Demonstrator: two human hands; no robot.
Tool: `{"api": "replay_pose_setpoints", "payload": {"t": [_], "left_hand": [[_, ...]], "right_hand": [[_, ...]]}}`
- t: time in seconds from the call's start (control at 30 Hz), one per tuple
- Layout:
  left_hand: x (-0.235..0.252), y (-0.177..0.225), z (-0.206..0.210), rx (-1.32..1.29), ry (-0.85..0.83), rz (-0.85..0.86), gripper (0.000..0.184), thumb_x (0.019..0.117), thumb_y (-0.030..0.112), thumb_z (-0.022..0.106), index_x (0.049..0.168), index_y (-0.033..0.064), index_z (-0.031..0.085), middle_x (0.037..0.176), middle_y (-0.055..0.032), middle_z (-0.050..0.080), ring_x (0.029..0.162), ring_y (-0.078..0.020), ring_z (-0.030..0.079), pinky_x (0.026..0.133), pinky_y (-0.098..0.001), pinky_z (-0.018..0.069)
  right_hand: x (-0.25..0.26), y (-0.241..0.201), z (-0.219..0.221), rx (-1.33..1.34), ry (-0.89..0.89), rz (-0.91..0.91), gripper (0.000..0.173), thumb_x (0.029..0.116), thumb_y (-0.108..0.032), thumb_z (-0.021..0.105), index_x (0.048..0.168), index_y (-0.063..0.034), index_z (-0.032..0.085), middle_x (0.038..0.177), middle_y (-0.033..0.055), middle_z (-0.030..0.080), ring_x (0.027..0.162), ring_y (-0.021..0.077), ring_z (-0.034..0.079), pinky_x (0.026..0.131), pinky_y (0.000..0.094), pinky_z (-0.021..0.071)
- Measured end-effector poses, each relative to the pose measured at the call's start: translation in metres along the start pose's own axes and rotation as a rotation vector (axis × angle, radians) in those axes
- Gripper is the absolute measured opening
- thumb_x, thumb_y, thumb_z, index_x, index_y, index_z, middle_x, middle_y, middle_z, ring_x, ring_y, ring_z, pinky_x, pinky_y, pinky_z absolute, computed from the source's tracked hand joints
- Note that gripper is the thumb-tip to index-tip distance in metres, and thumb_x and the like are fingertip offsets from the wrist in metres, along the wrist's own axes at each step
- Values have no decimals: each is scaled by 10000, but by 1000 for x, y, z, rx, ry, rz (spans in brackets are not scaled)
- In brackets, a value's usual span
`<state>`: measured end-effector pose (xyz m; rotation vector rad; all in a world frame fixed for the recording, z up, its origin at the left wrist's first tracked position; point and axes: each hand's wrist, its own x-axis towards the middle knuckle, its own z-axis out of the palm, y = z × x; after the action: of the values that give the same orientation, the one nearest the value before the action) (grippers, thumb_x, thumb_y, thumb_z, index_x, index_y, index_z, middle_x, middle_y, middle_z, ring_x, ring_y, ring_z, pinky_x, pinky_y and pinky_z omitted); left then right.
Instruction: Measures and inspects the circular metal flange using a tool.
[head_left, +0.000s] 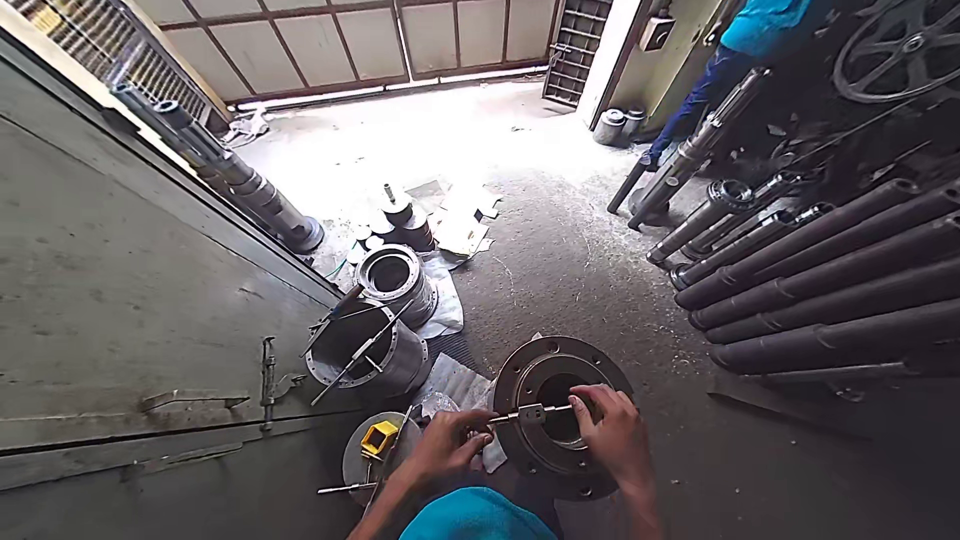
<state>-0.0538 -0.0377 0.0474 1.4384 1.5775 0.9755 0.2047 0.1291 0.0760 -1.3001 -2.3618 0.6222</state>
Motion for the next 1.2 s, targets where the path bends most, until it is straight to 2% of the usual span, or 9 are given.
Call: {"api": "replay_pose_setpoints", "payload": {"t": [0.2, 0.33, 0.5, 0.57, 0.67, 0.8, 0.9, 1.03, 1.2], "left_hand": [[35, 6, 26, -572, 329, -186, 250, 1018, 66, 587, 1233, -3, 693, 1038, -73, 774, 530, -77, 631, 452, -251, 539], [123, 39, 22, 6, -54, -158, 274, 995, 121, 586, 1216, 67, 739, 1075, -78, 772, 963, -177, 734, 904, -411, 576], [144, 97, 48, 482, -539, -58, 307, 952, 129, 649, 1253, 151, 703, 1083, -186, 723, 1047, -419, 677, 846, -646, 524], [119, 79, 34, 403, -455, -42, 380, 1014, 177, 586, 1387, 237, 627, 1100, -160, 733, 1012, -398, 696, 837, -651, 529], [58, 32, 10, 205, -134, -66, 359, 1010, 296, 590, 1352, 208, 653, 1130, -32, 764, 999, -224, 738, 890, -550, 578], [-23, 17, 16, 32, -35, -106, 409, 969, 314, 666, 1342, 146, 667, 942, -39, 767, 689, -164, 681, 696, -442, 585], [-39, 12, 41, 79, 233, -18, 315, 960, 162, 652, 1262, 133, 736, 905, -15, 769, 654, -89, 664, 660, -310, 588], [-2, -7, 19, 222, 339, 78, 207, 960, 117, 642, 1107, 143, 785, 984, -7, 781, 852, -116, 745, 798, -360, 627], [118, -15, -16, 289, -22, 234, 219, 1018, 194, 596, 1125, 211, 787, 1158, -14, 751, 1063, -186, 714, 911, -479, 576]], "right_hand": [[-41, 12, 0, 91, -319, 74, 481, 1013, -391, 463, 733, -67, 683, 648, 81, 644, 628, 258, 669, 594, 526, 538], [-84, -46, 32, 578, -613, 269, 340, 1053, -206, 501, 957, -5, 758, 745, 59, 737, 632, 157, 691, 652, 386, 596], [-52, -111, 81, 693, -618, 523, 304, 1019, -111, 499, 804, -14, 691, 645, 3, 664, 561, 86, 596, 618, 324, 524], [-47, -92, 69, 704, -717, 374, 272, 1053, -174, 513, 984, -44, 741, 791, -4, 735, 686, 79, 668, 687, 307, 574], [-40, -60, 38, 517, -417, 108, 239, 986, -222, 592, 978, -74, 780, 809, 20, 753, 726, 121, 716, 708, 380, 609], [14, -19, 23, 106, 118, -125, 277, 964, -266, 587, 1045, -119, 808, 1028, 47, 779, 922, 229, 738, 815, 448, 599], [40, -1, 21, -58, -70, -159, 352, 981, -359, 557, 936, -111, 803, 1058, 71, 769, 1011, 335, 696, 864, 524, 559], [-11, -9, 23, -157, 3, -61, 530, 1034, -377, 420, 692, -54, 665, 662, 103, 643, 717, 319, 694, 636, 487, 561], [-96, -64, 32, -88, -112, 50, 412, 1024, -289, 499, 812, -32, 741, 752, 110, 723, 734, 295, 736, 652, 469, 601]]}}
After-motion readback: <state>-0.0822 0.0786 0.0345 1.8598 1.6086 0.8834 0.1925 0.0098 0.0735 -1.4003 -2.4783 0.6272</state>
